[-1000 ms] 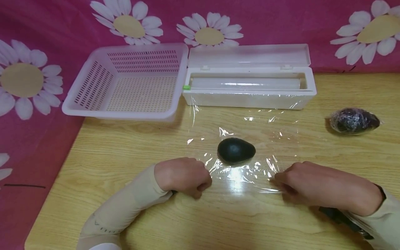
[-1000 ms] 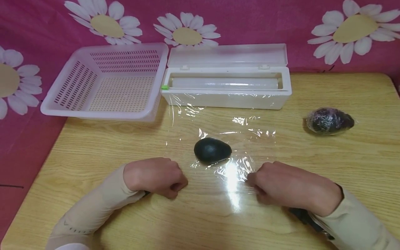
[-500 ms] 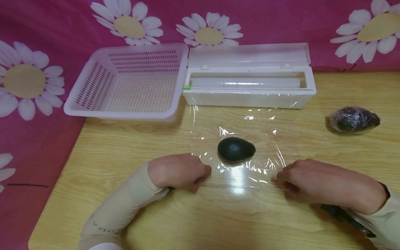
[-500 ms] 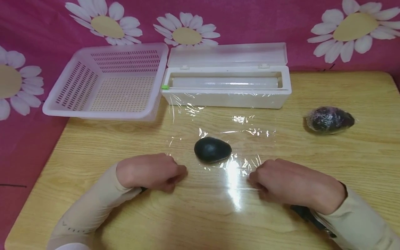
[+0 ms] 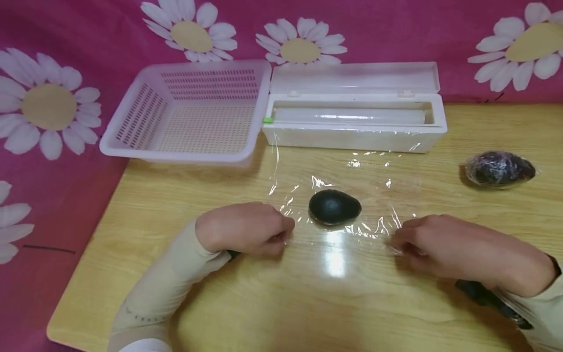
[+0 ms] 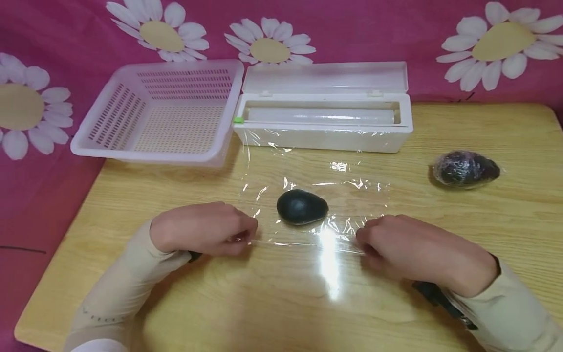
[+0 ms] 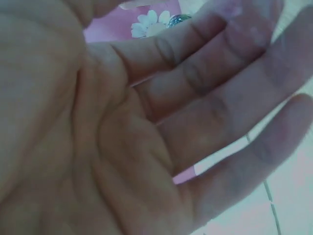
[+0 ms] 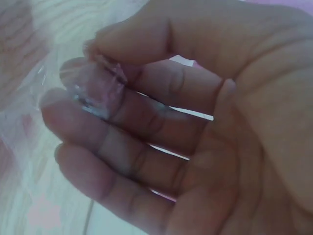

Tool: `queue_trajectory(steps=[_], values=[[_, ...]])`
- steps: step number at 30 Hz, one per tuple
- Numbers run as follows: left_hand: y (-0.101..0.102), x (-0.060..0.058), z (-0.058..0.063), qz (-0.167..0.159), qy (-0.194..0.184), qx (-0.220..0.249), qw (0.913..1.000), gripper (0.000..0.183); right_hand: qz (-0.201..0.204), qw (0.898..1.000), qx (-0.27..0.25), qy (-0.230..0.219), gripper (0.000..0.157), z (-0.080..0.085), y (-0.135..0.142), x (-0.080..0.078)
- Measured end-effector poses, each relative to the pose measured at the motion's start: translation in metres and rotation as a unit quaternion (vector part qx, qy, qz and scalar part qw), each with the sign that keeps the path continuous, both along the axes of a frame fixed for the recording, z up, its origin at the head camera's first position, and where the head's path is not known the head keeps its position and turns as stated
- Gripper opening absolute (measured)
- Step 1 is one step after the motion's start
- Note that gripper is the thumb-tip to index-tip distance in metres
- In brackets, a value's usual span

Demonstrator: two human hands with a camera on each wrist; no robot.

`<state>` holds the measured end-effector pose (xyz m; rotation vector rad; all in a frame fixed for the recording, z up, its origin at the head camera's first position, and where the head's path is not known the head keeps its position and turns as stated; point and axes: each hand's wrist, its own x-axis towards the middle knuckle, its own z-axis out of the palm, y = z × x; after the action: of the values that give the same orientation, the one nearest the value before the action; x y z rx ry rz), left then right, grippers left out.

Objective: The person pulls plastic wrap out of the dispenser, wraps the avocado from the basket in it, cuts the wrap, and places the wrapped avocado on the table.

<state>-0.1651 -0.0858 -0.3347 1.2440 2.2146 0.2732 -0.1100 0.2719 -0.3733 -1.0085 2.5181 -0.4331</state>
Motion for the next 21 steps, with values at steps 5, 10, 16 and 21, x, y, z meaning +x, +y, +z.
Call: queue_trajectory(steps=[5, 10, 16, 21], values=[[-0.003, -0.003, 0.005, 0.004, 0.031, 0.027, 0.9992, 0.024, -0.001, 0.999, -0.024, 0.038, 0.015, 0.002, 0.002, -0.002], [-0.006, -0.008, 0.008, 0.004, 0.055, 0.06, 0.9967, 0.027, -0.01, 0.997, -0.038, 0.068, 0.022, 0.007, 0.005, -0.003], [-0.009, -0.013, 0.01, 0.022, 0.072, 0.083, 0.9937, 0.025, -0.045, 0.997, 0.0, 0.062, 0.032, 0.015, 0.008, -0.006], [-0.012, -0.015, 0.012, 0.03, 0.094, 0.099, 0.9901, 0.024, -0.063, 0.995, 0.002, 0.08, 0.028, 0.02, 0.011, -0.007]])
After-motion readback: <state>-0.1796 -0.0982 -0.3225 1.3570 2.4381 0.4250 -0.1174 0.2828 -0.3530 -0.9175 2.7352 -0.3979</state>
